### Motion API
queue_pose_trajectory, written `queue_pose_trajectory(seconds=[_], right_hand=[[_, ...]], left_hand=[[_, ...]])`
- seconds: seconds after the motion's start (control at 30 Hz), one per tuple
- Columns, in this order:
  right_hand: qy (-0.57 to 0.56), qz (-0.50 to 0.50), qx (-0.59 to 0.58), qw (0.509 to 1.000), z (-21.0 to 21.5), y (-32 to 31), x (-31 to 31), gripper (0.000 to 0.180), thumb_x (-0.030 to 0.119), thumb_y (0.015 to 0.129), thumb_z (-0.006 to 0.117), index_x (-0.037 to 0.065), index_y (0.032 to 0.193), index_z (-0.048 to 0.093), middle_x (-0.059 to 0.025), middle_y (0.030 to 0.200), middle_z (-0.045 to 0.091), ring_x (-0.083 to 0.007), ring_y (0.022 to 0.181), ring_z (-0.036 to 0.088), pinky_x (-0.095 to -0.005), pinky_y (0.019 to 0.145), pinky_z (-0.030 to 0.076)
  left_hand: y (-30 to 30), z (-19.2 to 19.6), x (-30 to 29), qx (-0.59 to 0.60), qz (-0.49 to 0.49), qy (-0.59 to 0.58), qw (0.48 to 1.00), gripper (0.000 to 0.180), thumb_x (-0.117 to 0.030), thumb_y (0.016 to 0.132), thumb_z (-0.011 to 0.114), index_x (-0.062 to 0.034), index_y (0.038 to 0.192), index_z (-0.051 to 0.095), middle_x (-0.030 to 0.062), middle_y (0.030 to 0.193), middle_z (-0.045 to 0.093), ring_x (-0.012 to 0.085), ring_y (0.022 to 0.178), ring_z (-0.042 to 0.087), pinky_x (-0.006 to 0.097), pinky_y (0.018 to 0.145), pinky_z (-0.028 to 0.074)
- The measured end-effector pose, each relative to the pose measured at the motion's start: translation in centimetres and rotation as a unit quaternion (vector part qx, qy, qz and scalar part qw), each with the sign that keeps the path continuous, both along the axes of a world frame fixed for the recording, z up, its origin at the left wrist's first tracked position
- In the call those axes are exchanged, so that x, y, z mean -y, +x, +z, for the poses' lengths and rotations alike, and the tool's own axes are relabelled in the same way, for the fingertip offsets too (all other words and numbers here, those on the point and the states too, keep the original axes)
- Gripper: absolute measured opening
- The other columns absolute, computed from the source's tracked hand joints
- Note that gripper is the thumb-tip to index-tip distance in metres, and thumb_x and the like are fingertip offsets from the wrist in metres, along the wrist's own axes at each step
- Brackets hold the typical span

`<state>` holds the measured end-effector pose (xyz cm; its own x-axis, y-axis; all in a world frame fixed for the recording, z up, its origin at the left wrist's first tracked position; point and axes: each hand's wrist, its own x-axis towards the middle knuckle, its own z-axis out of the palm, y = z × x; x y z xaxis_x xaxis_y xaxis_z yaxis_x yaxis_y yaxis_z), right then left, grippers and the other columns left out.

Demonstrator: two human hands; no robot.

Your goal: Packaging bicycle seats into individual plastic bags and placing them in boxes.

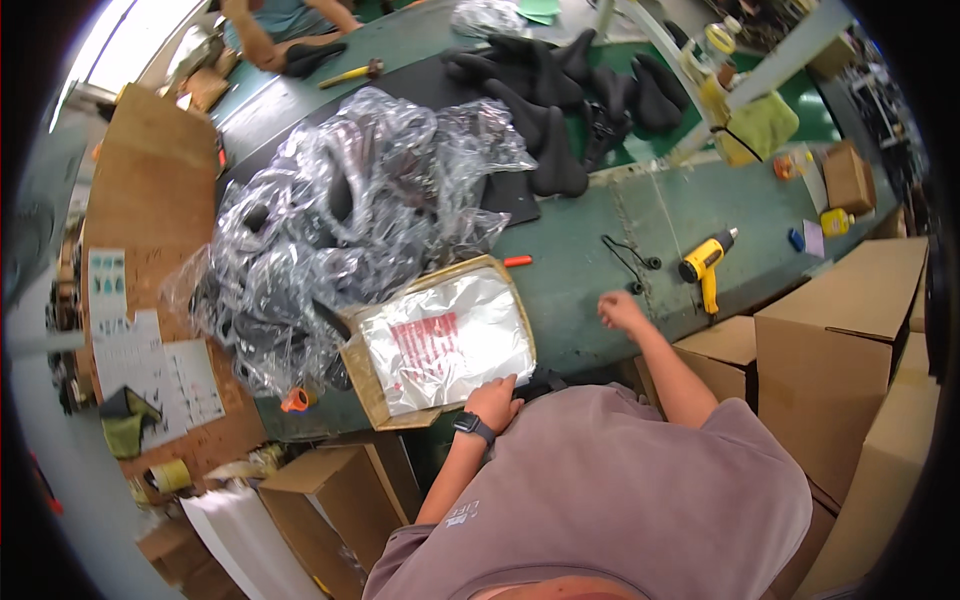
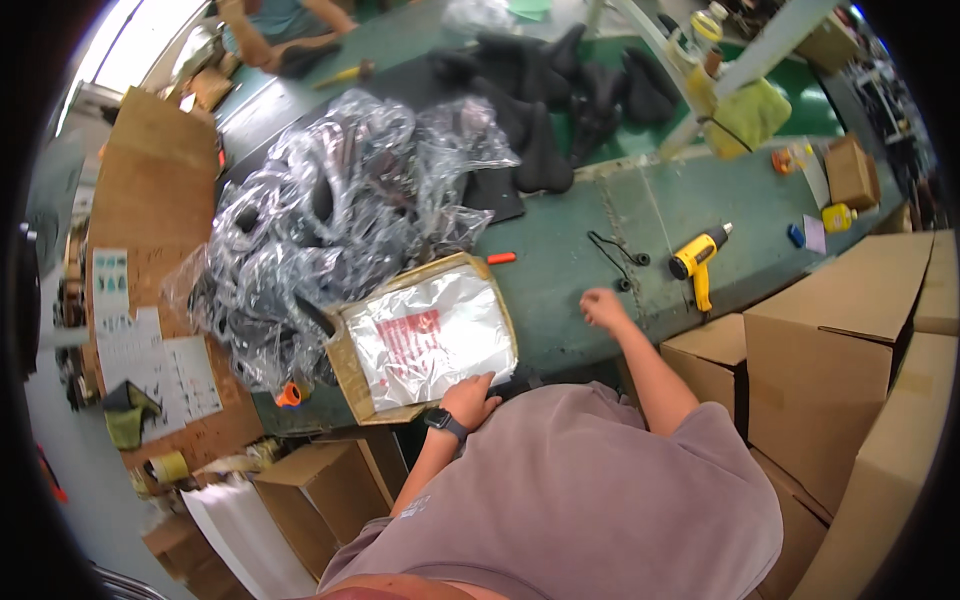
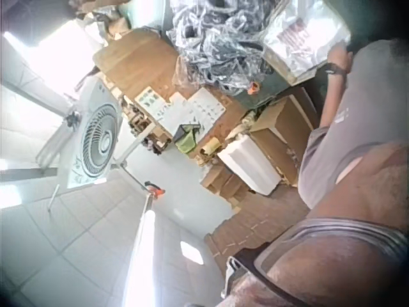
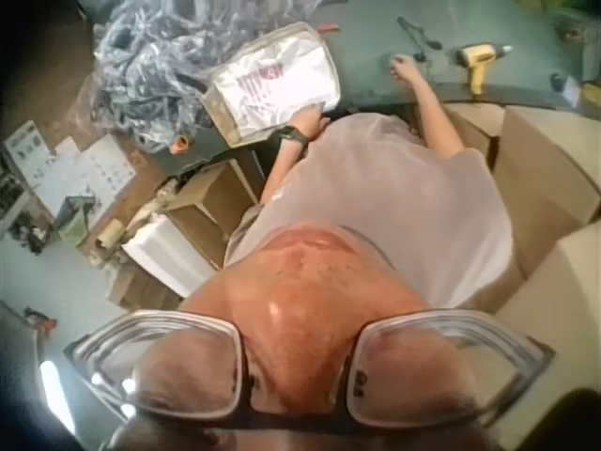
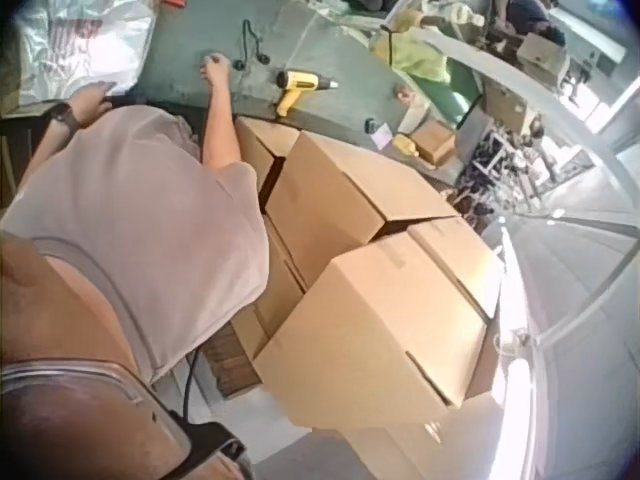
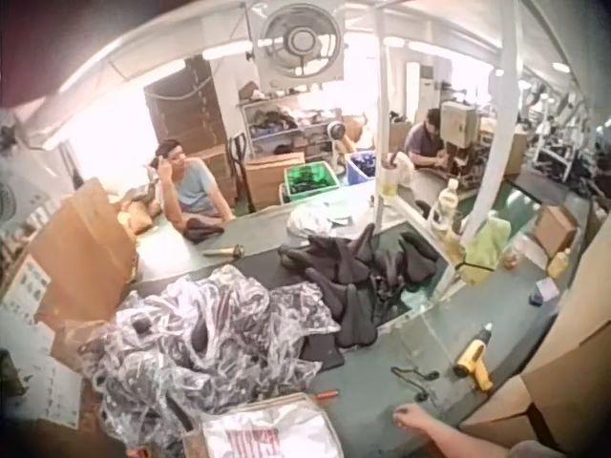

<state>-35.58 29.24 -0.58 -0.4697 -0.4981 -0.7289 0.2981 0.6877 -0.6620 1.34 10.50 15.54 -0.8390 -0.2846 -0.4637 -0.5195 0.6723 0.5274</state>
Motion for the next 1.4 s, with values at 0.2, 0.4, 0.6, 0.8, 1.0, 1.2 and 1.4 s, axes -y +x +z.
queue_pose_trajectory(seconds=[0.2,0.4,0.6,0.8,1.0,1.2,1.4], right_hand=[[-0.114,0.020,-0.313,0.943,-6.1,-18.1,12.3,0.047,0.033,0.096,0.077,-0.002,0.127,0.074,-0.0240,0.123,0.078,-0.0385,0.118,0.074,-0.0482,0.100,0.058],[-0.139,-0.145,-0.247,0.948,-4.6,-32.4,33.7,0.113,0.047,0.090,0.087,-0.004,0.173,0.028,-0.0339,0.169,0.046,-0.0445,0.156,0.049,-0.0470,0.127,0.042],[-0.045,-0.181,-0.243,0.952,-1.3,-32.4,35.5,0.103,0.051,0.087,0.089,0.000,0.166,0.046,-0.0292,0.159,0.060,-0.0415,0.149,0.058,-0.0469,0.124,0.045],[-0.156,-0.242,-0.101,0.952,3.6,-23.4,17.4,0.051,0.040,0.101,0.081,0.002,0.134,0.074,-0.0154,0.118,0.079,-0.0232,0.097,0.078,-0.0363,0.079,0.064],[-0.138,0.044,-0.149,0.978,3.0,-5.3,0.7,0.030,0.023,0.096,0.082,0.000,0.115,0.080,-0.0144,0.099,0.081,-0.0275,0.090,0.079,-0.0441,0.081,0.062],[0.141,0.151,-0.565,0.799,0.9,-7.9,-2.6,0.086,0.030,0.090,0.088,0.002,0.160,0.047,-0.0261,0.161,0.050,-0.0517,0.150,0.044,-0.0554,0.125,0.040],[0.186,0.296,-0.461,0.816,-1.0,-12.9,-3.1,0.077,0.044,0.089,0.082,-0.001,0.148,0.062,-0.0259,0.110,0.079,-0.0475,0.120,0.071,-0.0525,0.106,0.054]], left_hand=[[-10.9,0.1,-1.0,-0.026,0.021,0.013,0.999,0.059,-0.028,0.098,0.079,-0.0031,0.148,0.061,0.0234,0.123,0.075,0.0442,0.113,0.072,0.052,0.097,0.058],[-13.7,0.4,-2.3,0.028,0.108,0.064,0.992,0.062,-0.030,0.100,0.079,-0.0038,0.153,0.059,0.0252,0.132,0.074,0.0451,0.122,0.070,0.051,0.103,0.057],[-17.4,0.0,-1.9,0.058,0.134,0.064,0.987,0.060,-0.029,0.101,0.078,-0.0033,0.153,0.060,0.0255,0.137,0.073,0.0434,0.125,0.070,0.048,0.107,0.057],[-26.6,-6.9,-1.9,-0.051,0.368,0.522,0.768,0.074,-0.053,0.114,0.062,0.0013,0.162,0.050,0.0190,0.145,0.071,0.0286,0.135,0.068,0.046,0.115,0.054],[-29.2,-17.8,-2.4,-0.045,0.504,0.748,0.430,0.076,-0.069,0.109,0.057,-0.0041,0.148,0.056,0.0185,0.132,0.073,0.0327,0.124,0.072,0.052,0.110,0.056],[-21.3,-19.2,-6.0,0.063,0.529,0.677,0.507,0.060,-0.060,0.106,0.072,-0.0021,0.121,0.064,0.0130,0.098,0.074,0.0247,0.080,0.075,0.040,0.069,0.066],[-17.0,-17.2,-8.4,0.097,0.499,0.678,0.530,0.055,-0.055,0.109,0.069,-0.0037,0.126,0.060,0.0129,0.097,0.073,0.0234,0.079,0.074,0.039,0.068,0.065]])
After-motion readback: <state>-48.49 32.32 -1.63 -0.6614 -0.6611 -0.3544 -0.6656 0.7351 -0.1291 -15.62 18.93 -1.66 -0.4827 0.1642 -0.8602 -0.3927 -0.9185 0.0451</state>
